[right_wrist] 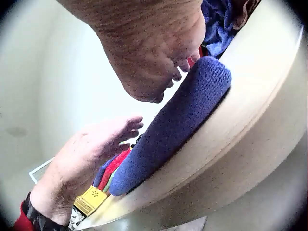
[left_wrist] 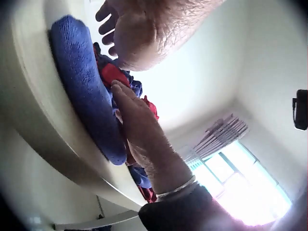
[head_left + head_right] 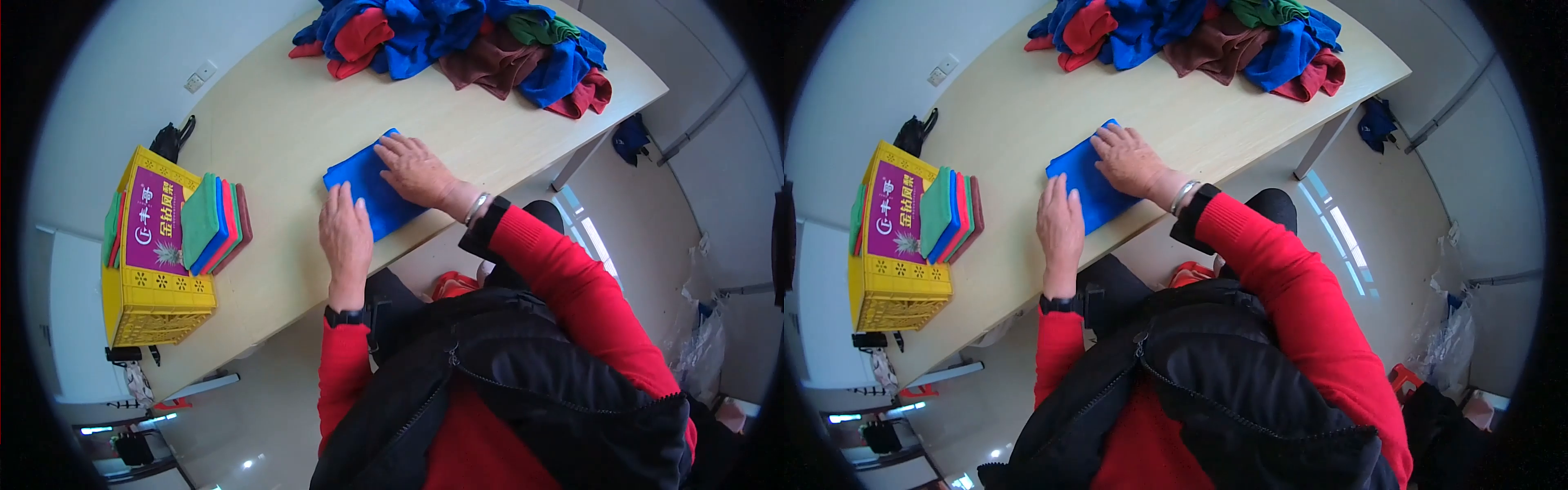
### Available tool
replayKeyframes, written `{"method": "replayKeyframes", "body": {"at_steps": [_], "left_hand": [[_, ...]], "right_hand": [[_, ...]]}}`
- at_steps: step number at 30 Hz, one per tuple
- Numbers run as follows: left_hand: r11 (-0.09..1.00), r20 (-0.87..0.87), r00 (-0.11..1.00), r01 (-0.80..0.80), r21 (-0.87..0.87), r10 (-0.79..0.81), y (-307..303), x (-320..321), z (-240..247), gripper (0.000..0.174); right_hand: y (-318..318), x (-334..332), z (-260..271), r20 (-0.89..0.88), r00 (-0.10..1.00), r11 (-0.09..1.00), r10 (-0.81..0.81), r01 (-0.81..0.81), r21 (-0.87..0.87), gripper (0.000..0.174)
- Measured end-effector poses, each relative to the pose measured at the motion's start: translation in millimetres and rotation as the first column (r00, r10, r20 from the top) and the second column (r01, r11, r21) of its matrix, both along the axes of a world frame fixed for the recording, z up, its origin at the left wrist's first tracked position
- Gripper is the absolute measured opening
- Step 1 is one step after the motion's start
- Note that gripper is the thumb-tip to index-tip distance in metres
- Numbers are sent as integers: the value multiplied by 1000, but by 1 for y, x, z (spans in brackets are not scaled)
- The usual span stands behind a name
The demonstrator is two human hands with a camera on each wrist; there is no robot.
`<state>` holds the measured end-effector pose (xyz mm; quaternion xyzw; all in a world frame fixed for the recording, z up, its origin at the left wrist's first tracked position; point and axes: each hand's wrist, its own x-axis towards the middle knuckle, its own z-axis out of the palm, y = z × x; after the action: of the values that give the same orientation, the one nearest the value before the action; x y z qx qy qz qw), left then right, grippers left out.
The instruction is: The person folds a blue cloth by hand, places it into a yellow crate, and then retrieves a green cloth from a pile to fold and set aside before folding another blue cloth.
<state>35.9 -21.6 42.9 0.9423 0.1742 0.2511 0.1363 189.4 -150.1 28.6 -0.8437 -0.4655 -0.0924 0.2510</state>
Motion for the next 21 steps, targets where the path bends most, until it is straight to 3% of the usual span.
{"method": "replayKeyframes", "body": {"at_steps": [3, 4, 7, 12, 21], "left_hand": [[983, -64, 992, 117, 142, -109, 13, 42, -34, 50], [979, -57, 988, 148, 137, -142, 14, 51, -35, 50], [996, -263, 963, 73, 53, -56, 13, 59, -35, 60], [998, -303, 952, 51, 39, -37, 18, 54, -39, 65], [998, -236, 971, 52, 40, -41, 18, 55, -42, 67]], "right_hand": [[13, -1, -9, 40, 999, 999, 12, -11, -36, 56], [13, -1, -11, 44, 999, 998, 31, -28, -64, 57], [11, 0, -15, 65, 998, 994, -9, 16, -105, 60], [13, 2, -18, -37, 999, 993, -35, 31, -112, 64], [13, 2, -18, -41, 998, 993, -43, 38, -113, 66]]}}
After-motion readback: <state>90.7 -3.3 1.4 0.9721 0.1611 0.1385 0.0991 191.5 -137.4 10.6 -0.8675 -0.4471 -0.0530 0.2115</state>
